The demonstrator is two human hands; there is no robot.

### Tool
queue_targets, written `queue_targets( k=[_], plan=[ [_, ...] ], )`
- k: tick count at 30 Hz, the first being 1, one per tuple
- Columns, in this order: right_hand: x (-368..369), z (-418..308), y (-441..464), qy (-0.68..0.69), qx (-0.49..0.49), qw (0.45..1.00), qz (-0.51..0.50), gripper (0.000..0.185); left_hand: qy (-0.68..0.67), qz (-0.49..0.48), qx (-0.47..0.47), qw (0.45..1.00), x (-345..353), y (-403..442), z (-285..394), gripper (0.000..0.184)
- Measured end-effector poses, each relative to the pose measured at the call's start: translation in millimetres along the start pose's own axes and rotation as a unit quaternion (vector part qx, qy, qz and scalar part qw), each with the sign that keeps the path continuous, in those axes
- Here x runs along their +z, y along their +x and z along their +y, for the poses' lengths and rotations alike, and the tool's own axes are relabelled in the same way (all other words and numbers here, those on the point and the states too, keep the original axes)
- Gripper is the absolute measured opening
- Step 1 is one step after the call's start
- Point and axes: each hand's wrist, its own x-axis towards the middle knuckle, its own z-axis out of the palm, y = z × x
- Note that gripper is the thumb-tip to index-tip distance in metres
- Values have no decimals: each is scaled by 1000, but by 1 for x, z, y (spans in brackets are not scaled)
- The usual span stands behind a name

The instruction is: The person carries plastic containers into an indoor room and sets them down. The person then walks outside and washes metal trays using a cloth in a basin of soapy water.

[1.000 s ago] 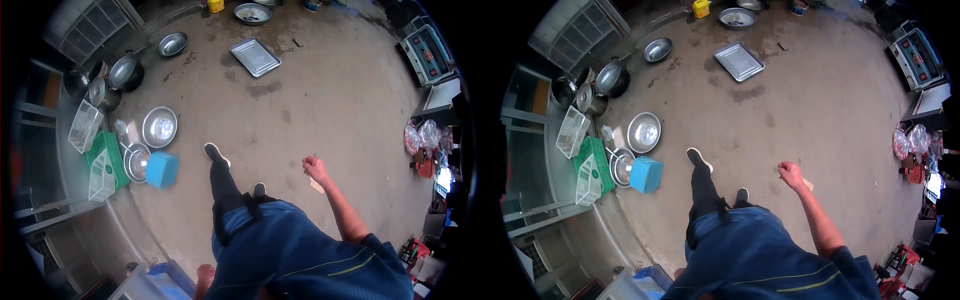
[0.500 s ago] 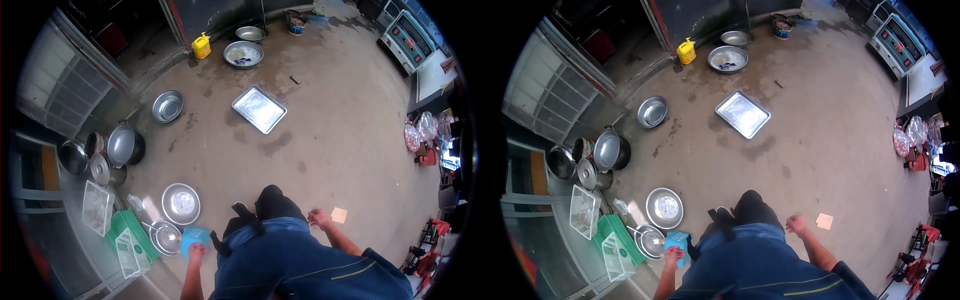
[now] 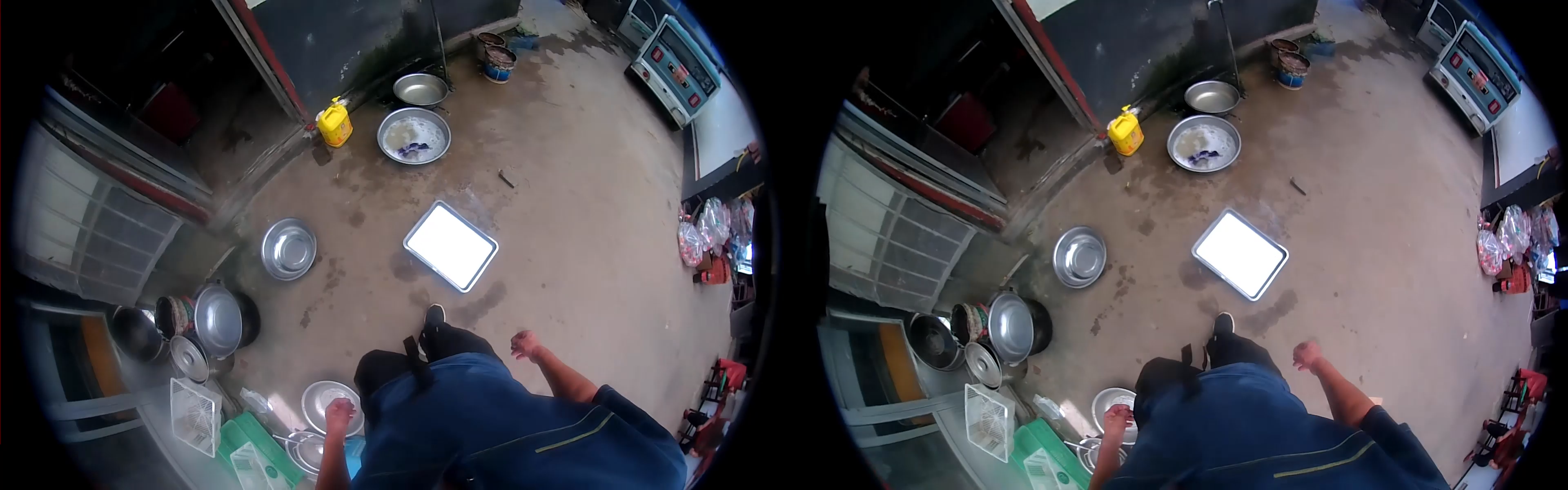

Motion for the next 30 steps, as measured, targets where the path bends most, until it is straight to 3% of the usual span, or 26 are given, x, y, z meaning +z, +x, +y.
queue_targets(
  k=[4, 6, 9, 11, 14, 15, 16, 17, 19, 21, 23, 27, 30],
  plan=[
    [-8, -151, 38, 69, -97, 992, 44, 19, -120, -51, 64, 989, 6, 32, -22, 14],
    [1, -206, 51, 93, -117, 987, 54, 20, -232, -75, -31, 969, 3, 40, -4, 12],
    [30, -270, 72, 118, -177, 974, 75, 22, 11, -93, 55, 994, -30, 104, -13, 12],
    [73, -300, 89, 132, -171, 975, 50, 24, 176, -91, 146, 969, -70, 175, -16, 11],
    [124, -311, 85, 86, -89, 991, 58, 25, 192, -73, 232, 951, -124, 279, 10, 12],
    [138, -311, 79, 88, -80, 992, 42, 24, 158, -71, 272, 947, -134, 308, 29, 12],
    [151, -308, 79, 99, -59, 993, 25, 23, 65, -81, 154, 983, -139, 306, 87, 12],
    [163, -303, 75, 115, -50, 992, 28, 23, -36, -66, 35, 997, -124, 280, 206, 13],
    [182, -305, 71, 88, -17, 996, 29, 22, -27, 7, -58, 998, -133, 326, 280, 11],
    [192, -316, 63, 113, 4, 992, 48, 23, -17, -25, -59, 998, -149, 384, 328, 10],
    [192, -325, 60, 121, 39, 991, 41, 26, 40, 48, -41, 997, -131, 417, 387, 11],
    [190, -350, 80, 172, 52, 979, 92, 29, 74, 20, -22, 997, -96, 481, 472, 12],
    [190, -368, 113, 278, 70, 952, 112, 26, 188, -62, -2, 980, -53, 526, 514, 14]
  ],
)
